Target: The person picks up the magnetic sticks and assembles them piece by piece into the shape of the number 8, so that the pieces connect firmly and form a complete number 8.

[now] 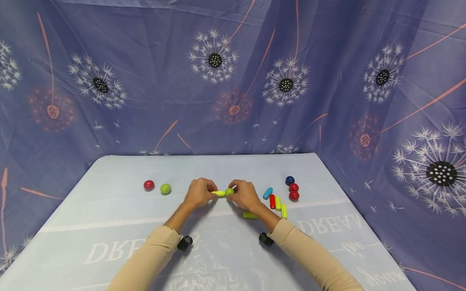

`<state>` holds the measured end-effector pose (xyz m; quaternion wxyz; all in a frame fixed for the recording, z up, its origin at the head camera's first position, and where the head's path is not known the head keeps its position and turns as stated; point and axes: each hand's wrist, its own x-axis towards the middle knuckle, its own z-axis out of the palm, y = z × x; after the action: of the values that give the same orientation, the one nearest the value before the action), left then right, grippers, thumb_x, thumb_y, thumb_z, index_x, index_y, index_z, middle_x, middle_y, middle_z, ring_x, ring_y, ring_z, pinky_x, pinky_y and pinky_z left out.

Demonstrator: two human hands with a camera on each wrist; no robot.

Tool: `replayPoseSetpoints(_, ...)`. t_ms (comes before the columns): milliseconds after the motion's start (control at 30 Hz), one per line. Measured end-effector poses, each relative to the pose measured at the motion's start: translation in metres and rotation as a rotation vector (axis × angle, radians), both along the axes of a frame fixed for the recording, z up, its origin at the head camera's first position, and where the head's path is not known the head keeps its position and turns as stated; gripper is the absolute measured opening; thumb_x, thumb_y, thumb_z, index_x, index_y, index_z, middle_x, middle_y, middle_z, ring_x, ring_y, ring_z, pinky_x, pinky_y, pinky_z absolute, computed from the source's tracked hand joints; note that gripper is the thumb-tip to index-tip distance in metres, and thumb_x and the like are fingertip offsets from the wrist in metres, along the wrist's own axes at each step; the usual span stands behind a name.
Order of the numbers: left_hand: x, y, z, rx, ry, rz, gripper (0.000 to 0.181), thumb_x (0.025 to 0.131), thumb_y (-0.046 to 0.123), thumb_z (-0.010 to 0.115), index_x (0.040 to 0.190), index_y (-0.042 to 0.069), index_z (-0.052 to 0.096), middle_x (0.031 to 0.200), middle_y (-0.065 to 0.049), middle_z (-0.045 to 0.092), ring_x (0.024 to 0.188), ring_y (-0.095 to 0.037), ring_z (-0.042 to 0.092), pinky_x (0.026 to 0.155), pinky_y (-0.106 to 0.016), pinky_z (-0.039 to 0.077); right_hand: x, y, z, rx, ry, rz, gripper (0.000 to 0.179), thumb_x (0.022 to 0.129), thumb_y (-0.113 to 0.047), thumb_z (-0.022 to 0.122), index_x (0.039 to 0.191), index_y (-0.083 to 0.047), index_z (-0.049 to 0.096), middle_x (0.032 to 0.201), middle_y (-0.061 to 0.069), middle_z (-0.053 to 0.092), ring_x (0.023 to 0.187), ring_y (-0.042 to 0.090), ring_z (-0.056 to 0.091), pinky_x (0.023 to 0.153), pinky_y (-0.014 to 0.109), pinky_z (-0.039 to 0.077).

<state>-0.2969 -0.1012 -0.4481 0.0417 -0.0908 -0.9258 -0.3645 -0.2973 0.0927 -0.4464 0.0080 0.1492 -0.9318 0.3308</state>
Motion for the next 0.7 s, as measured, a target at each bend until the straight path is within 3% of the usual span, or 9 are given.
replayPoseSetpoints(400,0.001,0.000,-0.004,0.003,0.037,0.012,0.011,0.074,0.006,0.086,0.083,0.009,0.080,0.077,0.001,0.076,0.066,-0.009,0.064,0.063,-0.026,0.051,-0.002,0.001,-0.002,0.007,0.004,-0.005,0.023,0.085,-0.020,0.081,0.106,-0.012,0.075,0.097,0.007,0.077,0.088,0.022,0.070,0.077,0.036,0.056)
replayPoseSetpoints(700,0.002,-0.014,0.003,0.002,0.009,0.002,0.024,0.075,0.011,0.086,0.098,0.009,0.081,0.091,-0.008,0.078,0.082,-0.018,0.069,0.076,-0.035,0.055,-0.001,0.001,-0.001,-0.003,-0.007,0.006,0.025,0.085,-0.019,0.081,0.108,-0.010,0.075,0.096,0.008,0.077,0.087,0.021,0.070,0.077,0.037,0.056)
